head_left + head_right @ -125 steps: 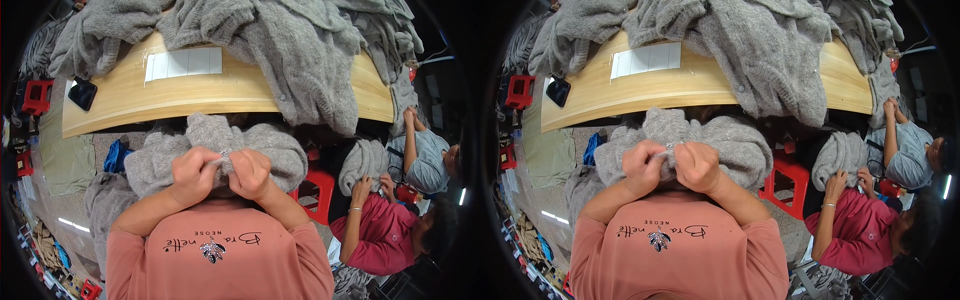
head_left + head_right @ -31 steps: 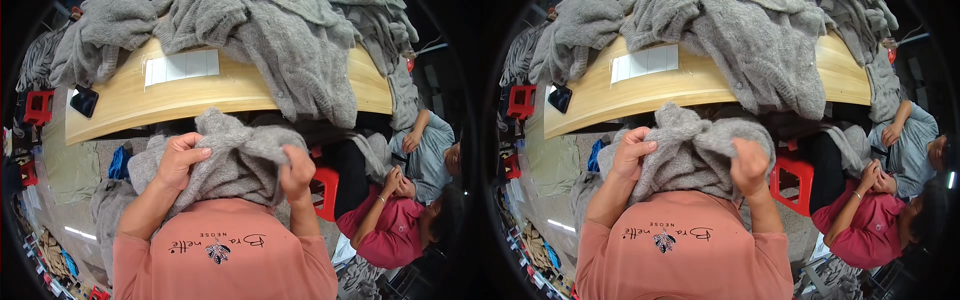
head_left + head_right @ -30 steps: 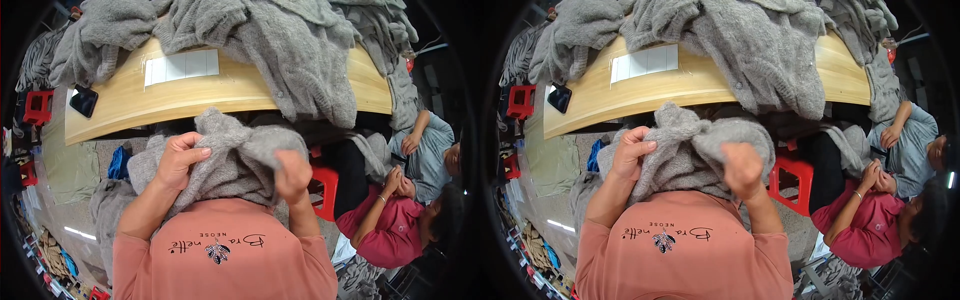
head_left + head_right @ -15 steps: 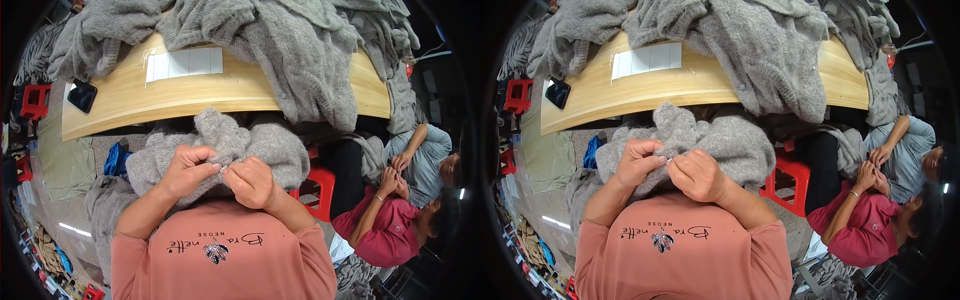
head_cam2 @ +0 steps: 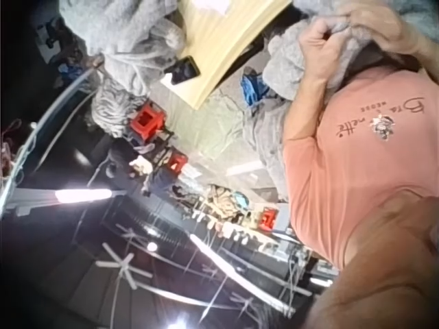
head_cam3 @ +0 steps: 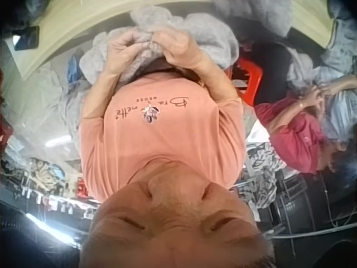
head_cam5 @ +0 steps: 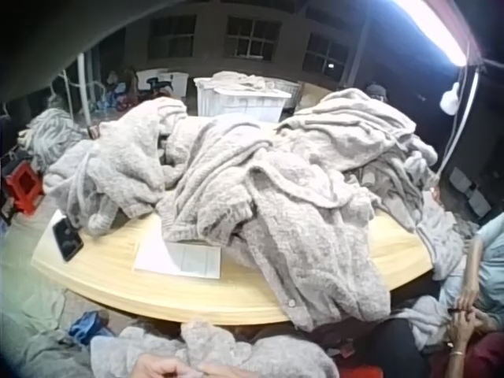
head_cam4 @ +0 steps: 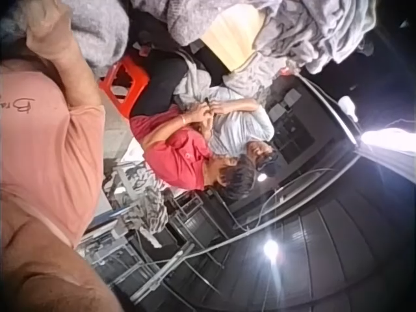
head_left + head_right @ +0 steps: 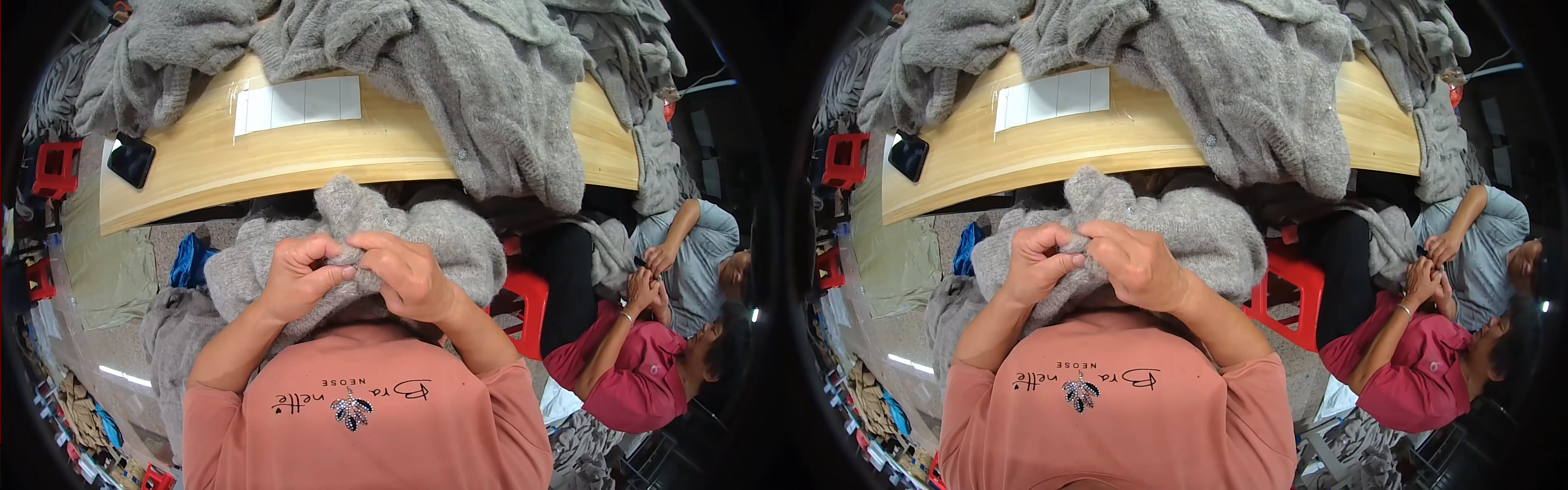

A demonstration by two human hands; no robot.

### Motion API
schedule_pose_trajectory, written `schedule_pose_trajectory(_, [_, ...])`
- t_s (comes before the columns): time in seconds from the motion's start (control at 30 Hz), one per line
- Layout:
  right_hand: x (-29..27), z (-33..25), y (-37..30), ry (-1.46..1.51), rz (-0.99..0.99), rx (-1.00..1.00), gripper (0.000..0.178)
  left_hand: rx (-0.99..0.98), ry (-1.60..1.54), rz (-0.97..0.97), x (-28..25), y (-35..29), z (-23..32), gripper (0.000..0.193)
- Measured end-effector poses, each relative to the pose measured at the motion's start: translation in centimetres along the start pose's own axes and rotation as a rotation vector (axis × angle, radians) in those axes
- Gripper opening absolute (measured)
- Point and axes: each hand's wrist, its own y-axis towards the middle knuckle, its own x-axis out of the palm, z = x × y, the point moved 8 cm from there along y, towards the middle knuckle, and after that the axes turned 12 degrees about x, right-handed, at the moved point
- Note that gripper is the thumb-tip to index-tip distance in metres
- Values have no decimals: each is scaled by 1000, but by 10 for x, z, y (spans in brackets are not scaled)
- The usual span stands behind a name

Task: Inspecting and cleaning loose threads from grey knitted sweaters.

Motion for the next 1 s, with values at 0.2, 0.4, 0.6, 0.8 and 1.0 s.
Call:
schedule_pose_trajectory(0.2, [3, 15, -1, 52, -24, 157, 35, 69, 102, 58, -3, 0, 6, 9])
schedule_pose_trajectory(0.4, [8, 24, -6, -43, -74, 221, 39, 56, 201, 107, -3, 1, 5, 8])
schedule_pose_trajectory(0.6, [8, 20, -10, -149, 85, 171, 23, 130, 280, 188, 0, 0, 8, 7])
schedule_pose_trajectory(0.8, [7, 13, -10, -214, 149, 179, 20, 463, 669, 238, 9, -7, 32, 13])
schedule_pose_trajectory(1.0, [4, 6, -4, -153, 235, 113, 27, 787, 844, 204, 26, -17, 57, 17])
